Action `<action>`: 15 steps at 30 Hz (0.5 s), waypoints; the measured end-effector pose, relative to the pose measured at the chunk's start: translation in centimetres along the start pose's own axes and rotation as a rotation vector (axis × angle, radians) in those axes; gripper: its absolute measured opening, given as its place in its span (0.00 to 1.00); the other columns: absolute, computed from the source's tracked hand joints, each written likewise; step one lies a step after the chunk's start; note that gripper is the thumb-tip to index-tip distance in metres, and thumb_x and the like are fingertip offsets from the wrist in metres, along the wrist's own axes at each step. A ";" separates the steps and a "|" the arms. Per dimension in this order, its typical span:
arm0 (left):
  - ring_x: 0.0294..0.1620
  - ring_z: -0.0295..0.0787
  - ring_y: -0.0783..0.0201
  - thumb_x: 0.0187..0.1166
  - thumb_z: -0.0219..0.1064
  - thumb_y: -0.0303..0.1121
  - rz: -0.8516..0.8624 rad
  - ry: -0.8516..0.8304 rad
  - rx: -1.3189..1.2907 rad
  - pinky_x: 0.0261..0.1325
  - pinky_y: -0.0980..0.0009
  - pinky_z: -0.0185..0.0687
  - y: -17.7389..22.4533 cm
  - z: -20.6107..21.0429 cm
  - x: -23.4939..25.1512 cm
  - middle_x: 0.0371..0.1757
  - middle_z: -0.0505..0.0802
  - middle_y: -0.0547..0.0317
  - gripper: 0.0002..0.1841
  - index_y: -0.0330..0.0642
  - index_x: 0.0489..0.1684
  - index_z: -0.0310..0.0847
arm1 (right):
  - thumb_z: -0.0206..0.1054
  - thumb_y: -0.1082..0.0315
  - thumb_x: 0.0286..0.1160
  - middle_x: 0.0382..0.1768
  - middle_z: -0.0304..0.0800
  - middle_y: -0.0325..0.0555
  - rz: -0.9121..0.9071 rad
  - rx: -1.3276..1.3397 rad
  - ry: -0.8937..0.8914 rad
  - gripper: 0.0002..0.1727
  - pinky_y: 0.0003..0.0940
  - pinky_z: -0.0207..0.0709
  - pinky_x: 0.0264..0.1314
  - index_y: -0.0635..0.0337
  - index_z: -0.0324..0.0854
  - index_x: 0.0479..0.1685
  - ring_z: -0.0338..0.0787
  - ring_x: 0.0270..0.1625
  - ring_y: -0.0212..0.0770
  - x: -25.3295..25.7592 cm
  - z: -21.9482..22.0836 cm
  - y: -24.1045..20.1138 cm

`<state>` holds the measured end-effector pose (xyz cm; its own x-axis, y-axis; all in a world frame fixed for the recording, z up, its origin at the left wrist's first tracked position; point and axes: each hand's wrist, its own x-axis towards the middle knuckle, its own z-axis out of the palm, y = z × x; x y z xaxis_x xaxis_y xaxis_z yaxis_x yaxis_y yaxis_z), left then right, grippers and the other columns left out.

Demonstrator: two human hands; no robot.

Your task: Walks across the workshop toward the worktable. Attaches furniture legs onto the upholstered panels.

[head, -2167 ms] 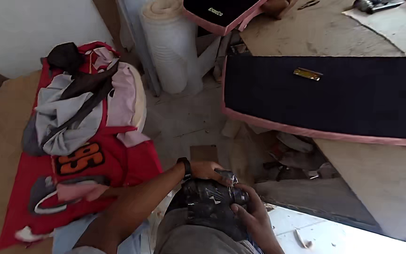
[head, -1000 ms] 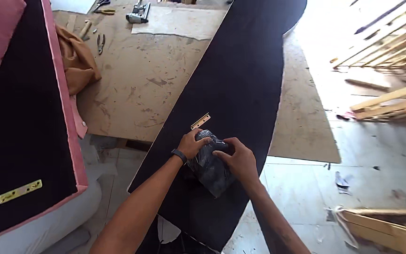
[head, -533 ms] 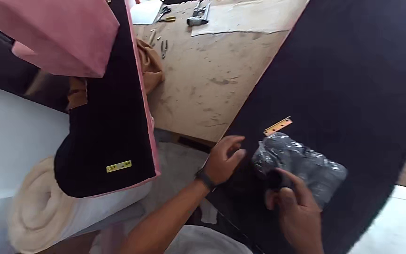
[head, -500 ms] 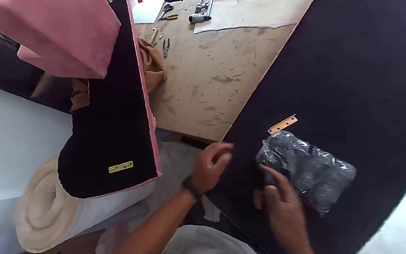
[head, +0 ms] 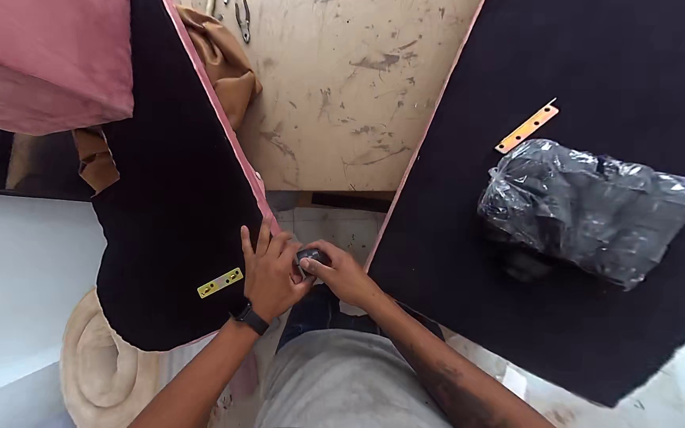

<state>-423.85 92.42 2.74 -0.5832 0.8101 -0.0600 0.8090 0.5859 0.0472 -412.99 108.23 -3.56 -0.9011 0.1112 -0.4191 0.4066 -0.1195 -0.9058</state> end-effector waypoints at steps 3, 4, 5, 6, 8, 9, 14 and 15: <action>0.96 0.41 0.44 0.58 0.72 0.69 -0.024 -0.016 0.014 0.89 0.24 0.17 0.3 0.4 0.4 0.72 0.86 0.66 0.26 0.67 0.49 0.93 | 0.71 0.38 0.74 0.42 0.93 0.32 -0.004 -0.003 0.055 0.24 0.39 0.90 0.46 0.37 0.85 0.62 0.92 0.41 0.32 0.1 0.5 0.1; 0.96 0.41 0.45 0.59 0.72 0.68 -0.020 -0.021 0.017 0.89 0.24 0.17 0.3 0.4 0.3 0.71 0.87 0.66 0.25 0.67 0.49 0.93 | 0.72 0.38 0.73 0.41 0.93 0.32 -0.001 -0.004 0.060 0.23 0.39 0.90 0.45 0.37 0.85 0.61 0.92 0.40 0.32 0.1 0.6 0.1; 0.96 0.42 0.45 0.59 0.73 0.67 -0.013 -0.025 0.014 0.89 0.24 0.17 0.2 0.5 0.2 0.71 0.87 0.67 0.25 0.67 0.49 0.93 | 0.72 0.37 0.73 0.41 0.93 0.31 0.004 -0.007 0.057 0.24 0.39 0.89 0.45 0.37 0.85 0.61 0.92 0.40 0.32 0.0 0.5 0.2; 0.96 0.42 0.45 0.58 0.73 0.67 -0.007 -0.024 0.004 0.89 0.24 0.18 0.2 0.6 0.2 0.71 0.87 0.67 0.25 0.66 0.49 0.94 | 0.72 0.36 0.73 0.41 0.92 0.31 0.012 -0.016 0.051 0.24 0.39 0.89 0.45 0.37 0.86 0.61 0.91 0.40 0.32 0.0 0.3 0.2; 0.96 0.42 0.45 0.57 0.75 0.67 -0.014 -0.010 -0.018 0.89 0.24 0.18 0.3 0.7 0.3 0.74 0.85 0.67 0.24 0.66 0.46 0.94 | 0.71 0.34 0.72 0.38 0.92 0.31 0.008 -0.052 0.040 0.25 0.39 0.88 0.42 0.37 0.86 0.59 0.90 0.38 0.32 0.1 -0.2 0.1; 0.96 0.40 0.45 0.56 0.75 0.66 -0.019 -0.012 -0.020 0.89 0.24 0.17 0.4 0.6 0.2 0.77 0.84 0.67 0.24 0.66 0.45 0.95 | 0.70 0.33 0.71 0.37 0.91 0.30 0.008 -0.074 0.038 0.25 0.39 0.87 0.40 0.36 0.87 0.59 0.89 0.36 0.32 0.2 -0.2 0.1; 0.96 0.41 0.43 0.57 0.75 0.66 -0.002 -0.022 0.002 0.89 0.24 0.18 0.4 0.4 0.4 0.76 0.84 0.68 0.24 0.66 0.44 0.95 | 0.70 0.30 0.70 0.37 0.91 0.27 -0.003 -0.127 0.054 0.25 0.38 0.87 0.40 0.33 0.87 0.56 0.89 0.36 0.28 0.2 -0.1 -0.1; 0.96 0.41 0.43 0.57 0.75 0.66 -0.001 -0.022 -0.001 0.89 0.24 0.18 0.4 0.5 0.3 0.76 0.84 0.68 0.23 0.66 0.44 0.95 | 0.69 0.30 0.69 0.41 0.91 0.28 -0.010 -0.130 0.059 0.26 0.40 0.87 0.43 0.33 0.87 0.59 0.89 0.40 0.30 0.2 -0.2 0.0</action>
<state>-423.69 92.92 2.21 -0.5823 0.8088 -0.0817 0.8083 0.5868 0.0482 -413.16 108.41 -3.71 -0.8965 0.1696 -0.4092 0.4168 0.0102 -0.9089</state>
